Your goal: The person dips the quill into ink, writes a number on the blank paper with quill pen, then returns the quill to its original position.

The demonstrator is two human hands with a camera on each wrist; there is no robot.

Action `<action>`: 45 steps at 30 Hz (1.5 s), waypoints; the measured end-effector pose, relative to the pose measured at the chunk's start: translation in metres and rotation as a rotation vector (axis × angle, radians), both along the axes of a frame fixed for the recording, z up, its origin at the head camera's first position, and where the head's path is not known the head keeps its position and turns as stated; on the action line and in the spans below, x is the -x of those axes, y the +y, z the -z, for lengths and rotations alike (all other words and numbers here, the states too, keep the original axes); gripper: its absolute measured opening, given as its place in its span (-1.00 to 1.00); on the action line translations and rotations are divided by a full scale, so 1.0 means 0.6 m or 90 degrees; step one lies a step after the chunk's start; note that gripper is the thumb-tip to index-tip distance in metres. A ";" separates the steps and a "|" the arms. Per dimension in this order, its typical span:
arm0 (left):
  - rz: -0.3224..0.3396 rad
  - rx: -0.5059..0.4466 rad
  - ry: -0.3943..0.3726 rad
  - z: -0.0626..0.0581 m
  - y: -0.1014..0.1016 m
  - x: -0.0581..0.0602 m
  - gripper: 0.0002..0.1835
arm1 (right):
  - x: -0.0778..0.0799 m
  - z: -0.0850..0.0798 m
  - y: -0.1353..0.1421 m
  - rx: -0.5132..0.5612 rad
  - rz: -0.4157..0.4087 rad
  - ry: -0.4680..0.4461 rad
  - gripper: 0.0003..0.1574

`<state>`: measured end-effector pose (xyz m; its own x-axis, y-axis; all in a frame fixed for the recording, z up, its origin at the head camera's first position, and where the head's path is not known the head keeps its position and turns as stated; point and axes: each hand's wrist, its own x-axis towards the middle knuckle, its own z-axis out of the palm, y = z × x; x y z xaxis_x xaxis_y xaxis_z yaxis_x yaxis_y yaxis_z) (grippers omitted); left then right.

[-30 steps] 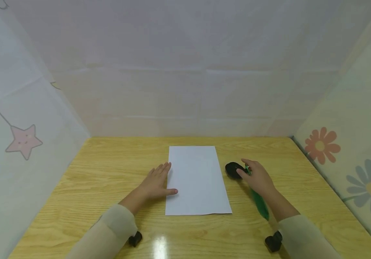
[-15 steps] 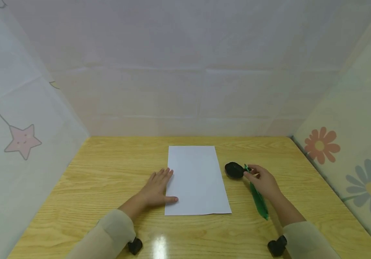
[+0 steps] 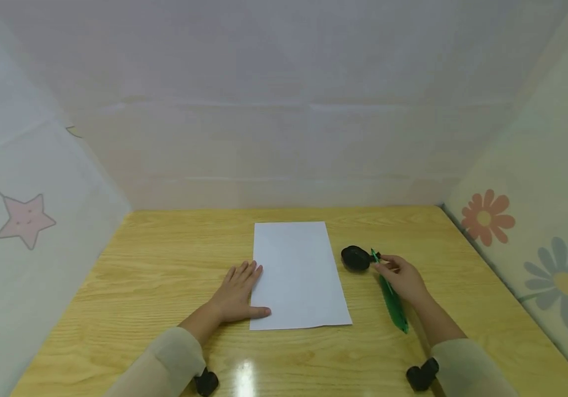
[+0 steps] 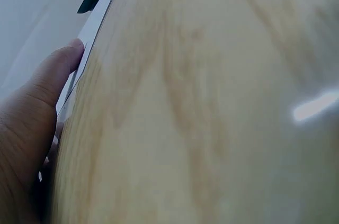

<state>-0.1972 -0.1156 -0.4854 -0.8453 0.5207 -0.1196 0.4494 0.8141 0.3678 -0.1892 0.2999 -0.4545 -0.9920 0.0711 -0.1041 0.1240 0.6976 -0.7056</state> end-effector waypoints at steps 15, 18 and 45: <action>0.005 0.001 0.019 -0.001 -0.001 -0.004 0.16 | 0.010 0.017 0.011 -0.013 0.000 0.015 -0.26; 0.007 0.002 0.021 0.000 -0.002 -0.004 0.15 | 0.012 0.019 0.010 -0.022 0.004 0.018 -0.27; 0.001 0.014 0.017 0.003 -0.001 -0.002 0.16 | 0.020 0.028 0.005 -0.020 0.038 0.026 -0.37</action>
